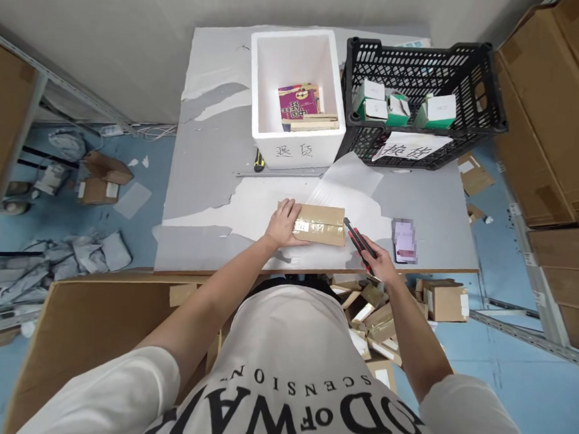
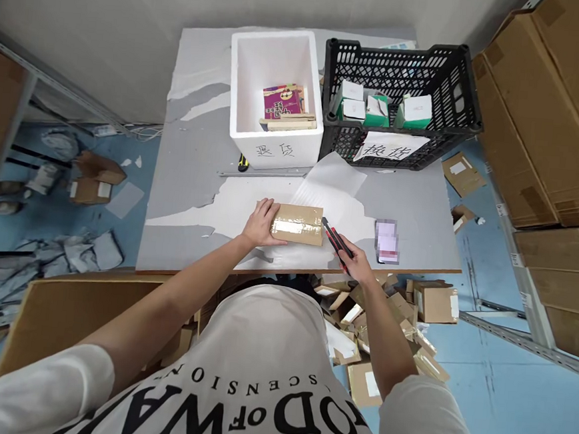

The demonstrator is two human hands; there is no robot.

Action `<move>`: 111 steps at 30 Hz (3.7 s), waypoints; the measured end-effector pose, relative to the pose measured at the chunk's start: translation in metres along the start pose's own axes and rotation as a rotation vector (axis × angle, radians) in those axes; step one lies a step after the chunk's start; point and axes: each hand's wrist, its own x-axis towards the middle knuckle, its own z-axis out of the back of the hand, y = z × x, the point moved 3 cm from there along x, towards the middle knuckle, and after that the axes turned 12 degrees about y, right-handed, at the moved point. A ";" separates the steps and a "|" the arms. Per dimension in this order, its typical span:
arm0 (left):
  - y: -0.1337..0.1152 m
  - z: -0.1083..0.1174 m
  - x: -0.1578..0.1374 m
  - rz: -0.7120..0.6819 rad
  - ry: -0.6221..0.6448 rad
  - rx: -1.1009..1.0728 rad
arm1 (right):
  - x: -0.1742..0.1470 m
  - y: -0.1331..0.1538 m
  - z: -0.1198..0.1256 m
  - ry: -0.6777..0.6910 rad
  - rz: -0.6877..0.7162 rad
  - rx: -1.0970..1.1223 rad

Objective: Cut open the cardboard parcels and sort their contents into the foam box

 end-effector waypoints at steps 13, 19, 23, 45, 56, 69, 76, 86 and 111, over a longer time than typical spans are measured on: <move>0.004 -0.004 0.001 -0.075 -0.026 0.050 | -0.038 -0.026 -0.006 0.050 -0.093 -0.015; 0.005 -0.005 0.002 -0.052 -0.011 0.027 | -0.067 -0.036 -0.004 -0.067 -0.074 0.070; 0.004 -0.002 0.001 -0.046 0.034 -0.005 | -0.084 -0.040 0.002 -0.318 0.031 0.182; 0.053 0.020 -0.006 0.391 -0.079 -1.086 | 0.014 0.009 -0.075 -0.379 0.214 0.322; 0.027 -0.019 -0.085 0.434 -0.414 -1.270 | 0.106 0.094 -0.031 -0.156 0.252 0.066; -0.008 -0.072 -0.105 0.640 -0.480 -1.243 | 0.194 0.094 -0.059 -0.080 0.138 -0.116; 0.012 -0.059 -0.108 0.654 -0.361 -1.151 | 0.184 0.085 -0.061 -0.111 0.212 -0.180; 0.029 -0.024 -0.079 0.413 -0.077 -0.882 | 0.041 0.020 -0.083 -0.227 0.147 0.291; 0.086 0.058 0.048 0.397 0.055 -1.195 | 0.002 -0.012 -0.155 -0.255 0.045 0.906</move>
